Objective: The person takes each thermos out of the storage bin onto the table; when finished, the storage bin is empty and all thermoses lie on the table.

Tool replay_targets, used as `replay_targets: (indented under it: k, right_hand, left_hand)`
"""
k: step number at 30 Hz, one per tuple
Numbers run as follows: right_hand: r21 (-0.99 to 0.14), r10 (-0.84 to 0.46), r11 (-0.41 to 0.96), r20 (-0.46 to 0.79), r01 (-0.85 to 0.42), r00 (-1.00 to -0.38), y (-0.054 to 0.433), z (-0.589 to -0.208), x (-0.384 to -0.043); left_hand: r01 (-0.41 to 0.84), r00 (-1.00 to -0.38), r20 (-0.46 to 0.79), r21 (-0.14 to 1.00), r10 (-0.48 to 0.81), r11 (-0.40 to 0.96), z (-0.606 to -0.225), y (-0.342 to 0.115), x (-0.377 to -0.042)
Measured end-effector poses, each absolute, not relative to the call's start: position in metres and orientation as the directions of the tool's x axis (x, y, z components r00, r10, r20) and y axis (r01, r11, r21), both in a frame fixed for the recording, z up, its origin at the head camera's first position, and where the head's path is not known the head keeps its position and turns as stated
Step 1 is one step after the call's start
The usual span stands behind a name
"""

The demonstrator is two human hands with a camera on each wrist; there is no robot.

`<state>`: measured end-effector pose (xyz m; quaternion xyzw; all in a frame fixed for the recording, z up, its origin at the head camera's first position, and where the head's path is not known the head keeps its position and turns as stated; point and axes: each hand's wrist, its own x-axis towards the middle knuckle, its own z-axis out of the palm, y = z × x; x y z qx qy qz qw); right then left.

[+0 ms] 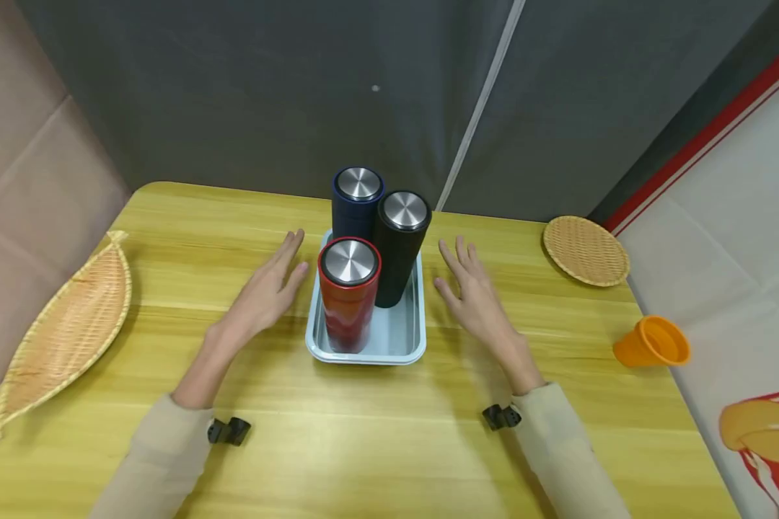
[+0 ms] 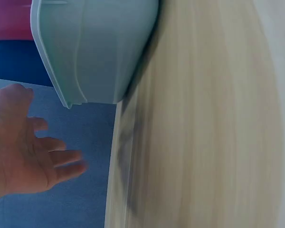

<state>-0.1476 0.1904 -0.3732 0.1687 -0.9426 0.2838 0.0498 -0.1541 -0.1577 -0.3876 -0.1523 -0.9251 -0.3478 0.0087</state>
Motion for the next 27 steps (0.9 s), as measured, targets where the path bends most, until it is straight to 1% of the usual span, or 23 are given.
replay_targets:
  k: [7,10,13,16,20,24,27]
  right_hand:
    - [-0.711,-0.327,0.568,0.267,-0.414,-0.907,0.183,-0.376,-0.146]
    - [-0.785,-0.318,0.462,0.288,-0.414,-0.903,0.178,-0.371,-0.146]
    - [-0.845,-0.316,0.353,0.296,-0.401,-0.902,0.166,-0.357,-0.143]
    - [-0.88,-0.319,0.27,0.301,-0.391,-0.899,0.151,-0.341,-0.14]
    - [-0.893,-0.31,0.252,0.291,-0.374,-0.905,0.136,-0.328,-0.14]
    - [-0.893,-0.284,0.279,0.274,-0.353,-0.919,0.13,-0.322,-0.139]
    - [-0.888,-0.273,0.286,0.285,-0.36,-0.919,0.127,-0.321,-0.14]
  left_hand:
    - [0.202,-0.974,0.1,0.794,0.203,0.574,-0.385,-0.155,-0.152]
    - [0.164,-0.974,0.068,0.867,0.214,0.47,-0.384,-0.148,-0.154]
    - [0.095,-0.97,0.01,0.935,0.241,0.342,-0.382,-0.143,-0.156]
    - [0.033,-0.967,-0.035,0.966,0.253,0.258,-0.381,-0.142,-0.158]
    - [-0.016,-0.964,-0.06,0.986,0.259,0.168,-0.383,-0.142,-0.159]
    - [-0.043,-0.961,-0.073,0.992,0.267,0.118,-0.385,-0.139,-0.159]
    - [-0.074,-0.962,-0.094,0.993,0.255,0.087,-0.386,-0.138,-0.159]
